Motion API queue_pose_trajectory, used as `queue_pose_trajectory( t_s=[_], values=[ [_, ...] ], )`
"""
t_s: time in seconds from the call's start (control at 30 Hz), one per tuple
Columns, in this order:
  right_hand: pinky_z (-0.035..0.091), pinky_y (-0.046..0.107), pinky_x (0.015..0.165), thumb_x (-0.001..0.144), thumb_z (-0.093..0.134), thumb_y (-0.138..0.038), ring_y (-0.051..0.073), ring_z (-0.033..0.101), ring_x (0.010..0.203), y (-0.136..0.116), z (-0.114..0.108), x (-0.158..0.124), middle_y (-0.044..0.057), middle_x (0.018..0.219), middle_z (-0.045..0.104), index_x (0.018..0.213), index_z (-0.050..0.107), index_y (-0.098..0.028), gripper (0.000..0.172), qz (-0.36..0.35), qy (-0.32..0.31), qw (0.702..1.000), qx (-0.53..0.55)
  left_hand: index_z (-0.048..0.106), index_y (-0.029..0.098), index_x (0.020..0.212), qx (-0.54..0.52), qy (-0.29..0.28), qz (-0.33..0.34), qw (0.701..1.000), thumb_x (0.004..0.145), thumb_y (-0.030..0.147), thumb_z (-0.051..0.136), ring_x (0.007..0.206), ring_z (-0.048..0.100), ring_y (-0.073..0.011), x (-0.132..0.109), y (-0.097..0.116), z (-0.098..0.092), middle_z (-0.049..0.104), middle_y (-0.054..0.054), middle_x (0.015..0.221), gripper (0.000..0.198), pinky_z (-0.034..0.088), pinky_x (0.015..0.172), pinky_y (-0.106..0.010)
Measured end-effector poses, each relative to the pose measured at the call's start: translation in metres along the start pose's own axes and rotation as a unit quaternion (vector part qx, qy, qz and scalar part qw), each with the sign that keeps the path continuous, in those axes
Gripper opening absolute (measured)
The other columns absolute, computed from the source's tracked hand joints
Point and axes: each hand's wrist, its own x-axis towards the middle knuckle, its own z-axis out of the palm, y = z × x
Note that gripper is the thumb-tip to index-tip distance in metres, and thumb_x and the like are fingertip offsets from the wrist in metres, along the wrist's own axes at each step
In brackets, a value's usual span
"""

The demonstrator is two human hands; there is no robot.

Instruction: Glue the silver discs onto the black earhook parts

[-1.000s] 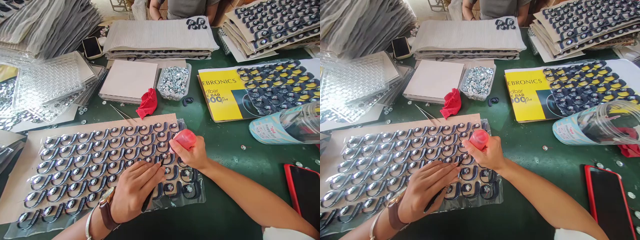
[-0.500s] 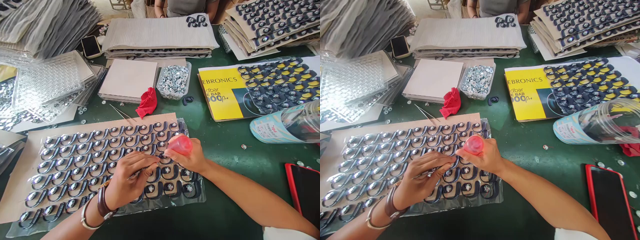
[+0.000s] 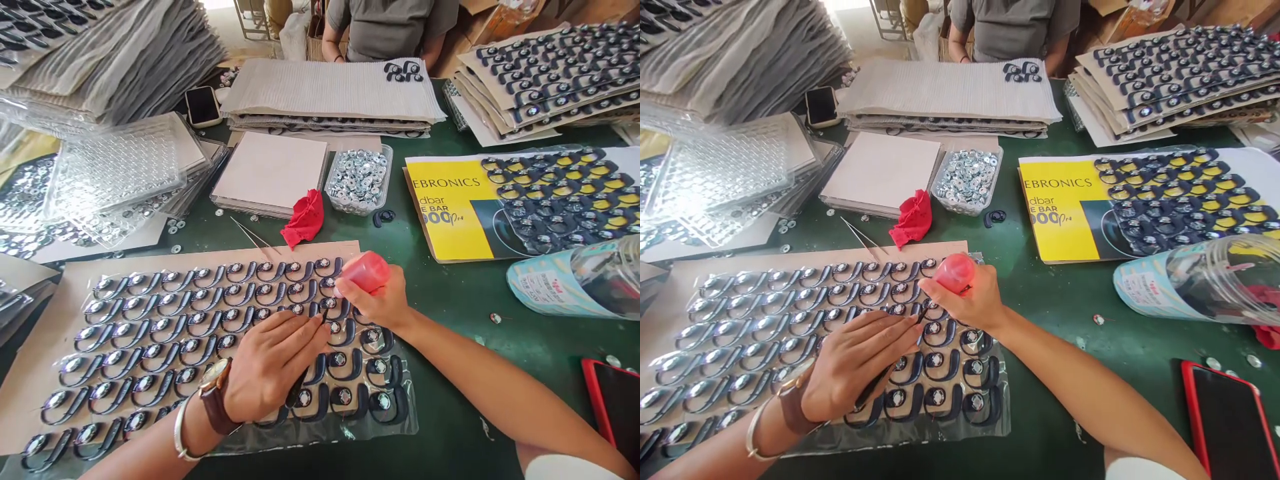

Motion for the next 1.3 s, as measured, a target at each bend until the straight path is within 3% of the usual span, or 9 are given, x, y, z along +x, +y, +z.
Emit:
queue_pose_trajectory(
  t_s=[0.4, 1.03, 1.3],
  values=[
    [0.05, 0.027, 0.059, 0.083, 0.069, -0.04, 0.014, 0.061, 0.056, 0.006, 0.006, -0.004, 0.003, 0.065, 0.067, 0.069, 0.067, -0.017, 0.027, -0.021, -0.027, 0.999, -0.031, 0.064, 0.005, 0.112, 0.087, -0.009, 0.025, 0.996, 0.093, 0.01, 0.042, 0.095, 0.068, -0.0241, 0.001, 0.011, 0.007, 0.072, -0.013, 0.105, 0.03, 0.056, 0.082, -0.039],
    [0.048, 0.026, 0.059, 0.085, 0.066, -0.046, 0.015, 0.062, 0.056, 0.006, 0.004, -0.003, 0.003, 0.064, 0.067, 0.069, 0.064, -0.019, 0.031, -0.006, 0.009, 0.997, -0.08, 0.065, 0.005, 0.107, 0.039, 0.002, 0.01, 0.999, 0.096, 0.014, 0.042, 0.092, 0.069, -0.0235, 0.011, 0.008, 0.002, 0.073, -0.013, 0.099, 0.027, 0.055, 0.082, -0.038],
    [0.044, 0.025, 0.053, 0.087, 0.061, -0.049, 0.012, 0.054, 0.047, 0.005, 0.001, -0.001, -0.001, 0.049, 0.057, 0.06, 0.057, -0.019, 0.04, -0.003, 0.029, 0.992, -0.124, 0.064, 0.008, 0.109, 0.007, -0.009, -0.012, 1.0, 0.093, 0.013, 0.045, 0.093, 0.069, -0.0218, 0.011, 0.006, -0.001, 0.072, -0.011, 0.102, 0.025, 0.056, 0.08, -0.037]
  ],
)
